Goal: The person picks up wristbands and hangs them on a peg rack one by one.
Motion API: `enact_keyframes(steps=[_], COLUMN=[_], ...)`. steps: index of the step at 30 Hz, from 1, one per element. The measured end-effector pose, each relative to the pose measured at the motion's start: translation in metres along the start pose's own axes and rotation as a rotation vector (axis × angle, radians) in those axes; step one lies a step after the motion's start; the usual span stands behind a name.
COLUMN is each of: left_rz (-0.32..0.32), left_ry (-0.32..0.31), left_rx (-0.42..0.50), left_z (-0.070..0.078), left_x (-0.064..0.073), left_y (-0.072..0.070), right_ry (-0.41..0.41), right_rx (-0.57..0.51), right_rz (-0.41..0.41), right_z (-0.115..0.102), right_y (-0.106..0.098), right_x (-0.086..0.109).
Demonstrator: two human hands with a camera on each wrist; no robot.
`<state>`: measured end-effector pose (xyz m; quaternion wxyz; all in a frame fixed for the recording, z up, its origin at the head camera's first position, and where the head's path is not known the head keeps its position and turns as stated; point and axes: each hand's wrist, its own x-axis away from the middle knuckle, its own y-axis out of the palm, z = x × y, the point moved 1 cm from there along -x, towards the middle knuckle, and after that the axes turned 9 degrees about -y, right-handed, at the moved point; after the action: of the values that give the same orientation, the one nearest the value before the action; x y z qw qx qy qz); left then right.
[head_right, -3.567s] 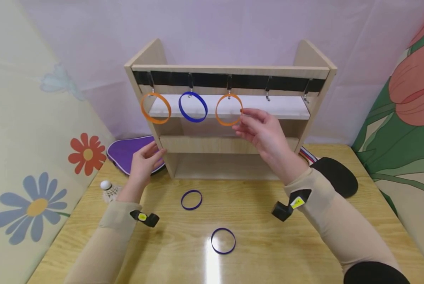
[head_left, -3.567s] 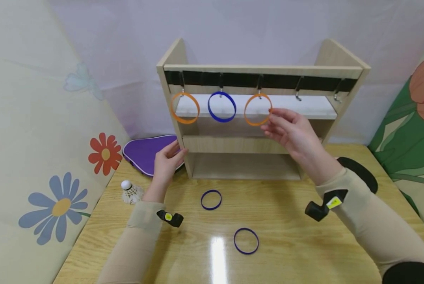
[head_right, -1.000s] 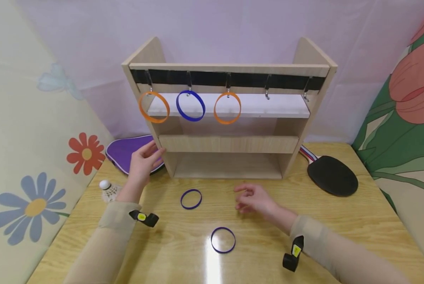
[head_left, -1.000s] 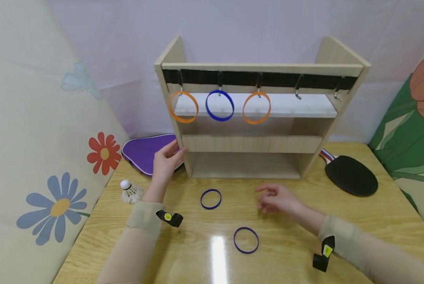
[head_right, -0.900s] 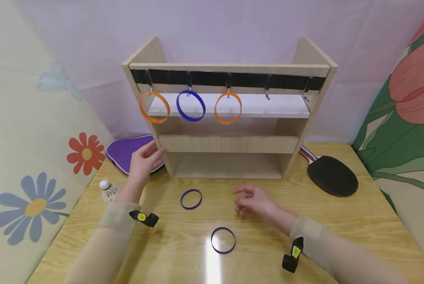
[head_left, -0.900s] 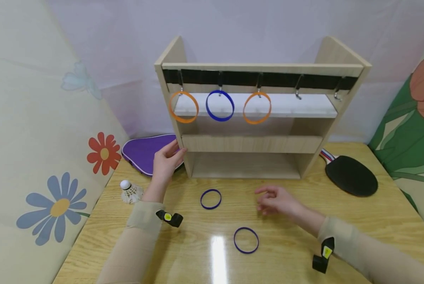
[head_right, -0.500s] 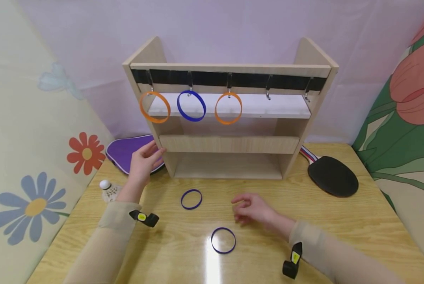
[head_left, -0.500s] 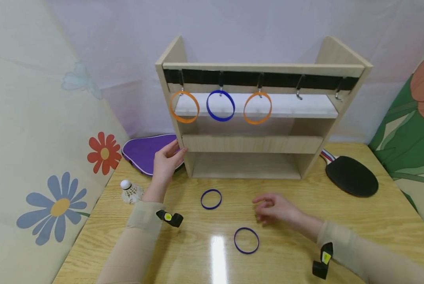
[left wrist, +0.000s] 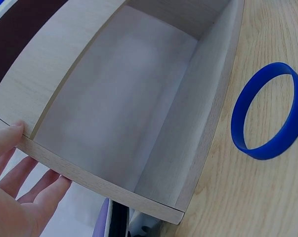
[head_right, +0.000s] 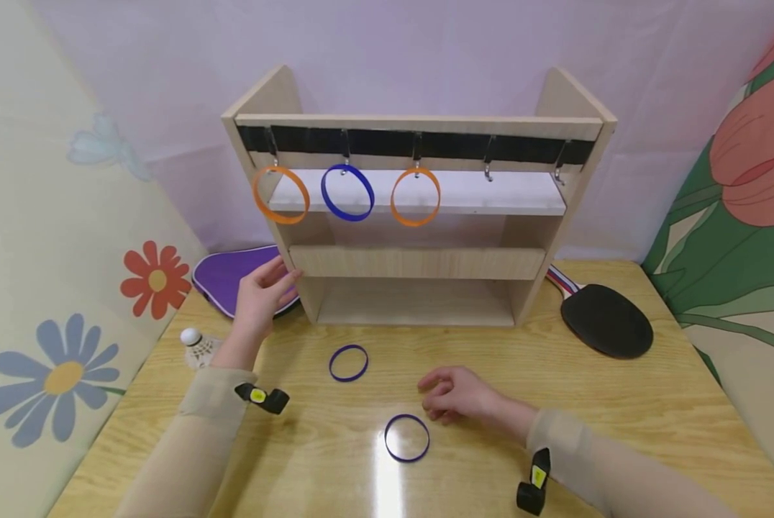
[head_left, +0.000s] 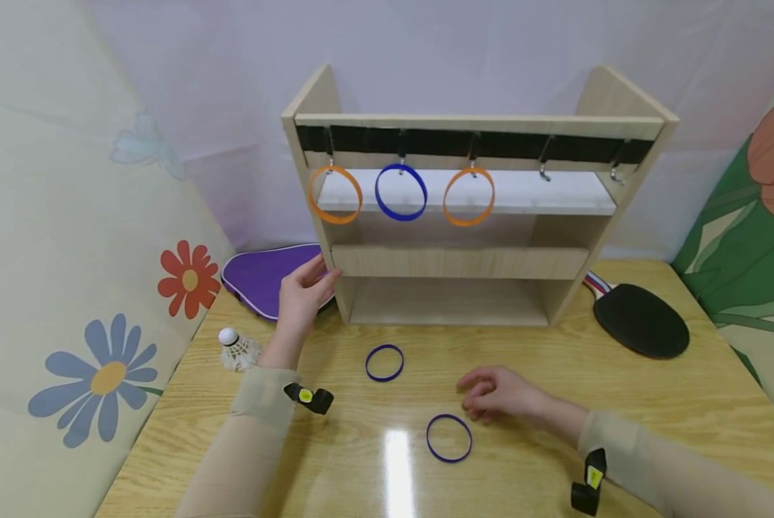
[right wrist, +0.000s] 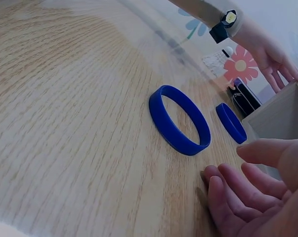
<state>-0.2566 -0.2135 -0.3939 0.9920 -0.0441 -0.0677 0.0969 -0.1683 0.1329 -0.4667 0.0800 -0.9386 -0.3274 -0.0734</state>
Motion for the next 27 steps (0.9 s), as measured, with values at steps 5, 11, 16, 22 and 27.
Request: enact_keyframes(steps=[5, 11, 16, 22, 27], left_rz=[0.002, 0.004, 0.001, 0.006, 0.010], left_ry=[0.002, -0.001, 0.002, -0.005, -0.008], left_rx=[-0.004, -0.002, 0.001, 0.001, 0.004], left_z=[-0.001, -0.001, -0.002, -0.002, -0.001], left_x=[0.000, -0.001, -0.001, -0.001, -0.001], left_y=[0.000, 0.000, 0.000, 0.000, 0.000], right_ry=[-0.008, -0.011, 0.005, -0.006, -0.026], right_rx=[0.034, 0.055, 0.082, 0.133, 0.190], right_rz=[-0.020, -0.036, -0.027, -0.024, -0.026], right_z=[-0.001, 0.000, 0.003, 0.003, 0.003], right_y=[0.003, 0.005, 0.007, 0.010, 0.012], right_x=[0.001, 0.000, -0.001, -0.002, -0.003])
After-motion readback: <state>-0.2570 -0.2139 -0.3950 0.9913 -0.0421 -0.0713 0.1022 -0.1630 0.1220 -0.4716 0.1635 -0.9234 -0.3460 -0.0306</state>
